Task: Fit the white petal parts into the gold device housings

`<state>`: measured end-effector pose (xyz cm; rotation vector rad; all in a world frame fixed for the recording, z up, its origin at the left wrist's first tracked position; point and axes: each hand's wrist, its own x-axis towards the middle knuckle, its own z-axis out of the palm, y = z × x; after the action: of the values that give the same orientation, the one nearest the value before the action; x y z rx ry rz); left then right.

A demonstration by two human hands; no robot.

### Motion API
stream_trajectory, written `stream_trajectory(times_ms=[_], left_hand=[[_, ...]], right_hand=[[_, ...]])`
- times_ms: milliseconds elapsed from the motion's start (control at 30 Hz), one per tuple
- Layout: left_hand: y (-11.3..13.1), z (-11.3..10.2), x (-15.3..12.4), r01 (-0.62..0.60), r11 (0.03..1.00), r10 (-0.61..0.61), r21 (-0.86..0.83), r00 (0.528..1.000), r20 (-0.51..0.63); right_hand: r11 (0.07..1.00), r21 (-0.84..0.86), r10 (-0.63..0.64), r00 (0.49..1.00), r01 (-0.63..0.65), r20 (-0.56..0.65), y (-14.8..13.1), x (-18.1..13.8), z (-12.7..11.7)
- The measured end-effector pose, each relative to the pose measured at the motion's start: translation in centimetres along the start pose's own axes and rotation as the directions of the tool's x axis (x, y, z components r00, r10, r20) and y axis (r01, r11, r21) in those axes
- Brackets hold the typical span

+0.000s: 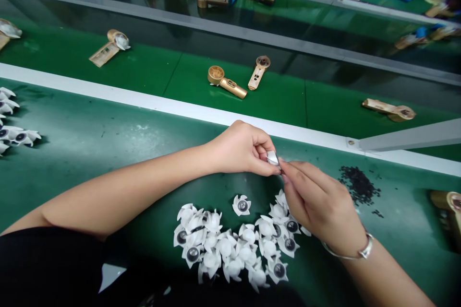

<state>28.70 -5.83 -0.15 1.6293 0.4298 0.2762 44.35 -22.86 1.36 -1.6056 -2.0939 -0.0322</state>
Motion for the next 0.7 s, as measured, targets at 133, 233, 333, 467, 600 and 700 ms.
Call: stream_trajectory(times_ms=[133,233,333,467,600,700], left_hand=[[0.0,-0.8,0.6,-0.003,0.989,-0.015,-0.146,0.992,-0.123],[0.4,-1.4,0.8,-0.124,0.986,0.094,-0.116,0.968,-0.233],[0.9,-1.7,0.8,-0.220,0.975,0.204,-0.028,0.940,-0.275],[1.2,-1.8,0.5,-0.246,0.969,0.233,-0.020,0.938,-0.256],[1.5,-1.7,0.3,-0.175,0.973,0.140,-0.149,0.966,-0.216],[1.6,-1.6,0.3,-0.129,0.967,0.077,-0.222,0.971,-0.228]], right_hand=[[0.977,0.046,0.211,0.975,-0.208,-0.072,4.3,4.6,0.9],[0.772,0.050,0.634,0.773,-0.634,0.003,8.3,12.6,3.1],[0.617,-0.035,0.786,0.612,-0.786,0.087,10.9,20.9,5.8],[0.596,-0.027,0.787,0.577,-0.803,0.217,11.4,26.2,8.4],[0.609,0.031,0.736,0.579,-0.793,0.352,10.4,24.2,7.5],[0.604,0.140,0.683,0.600,-0.785,0.416,9.0,19.3,4.4]])
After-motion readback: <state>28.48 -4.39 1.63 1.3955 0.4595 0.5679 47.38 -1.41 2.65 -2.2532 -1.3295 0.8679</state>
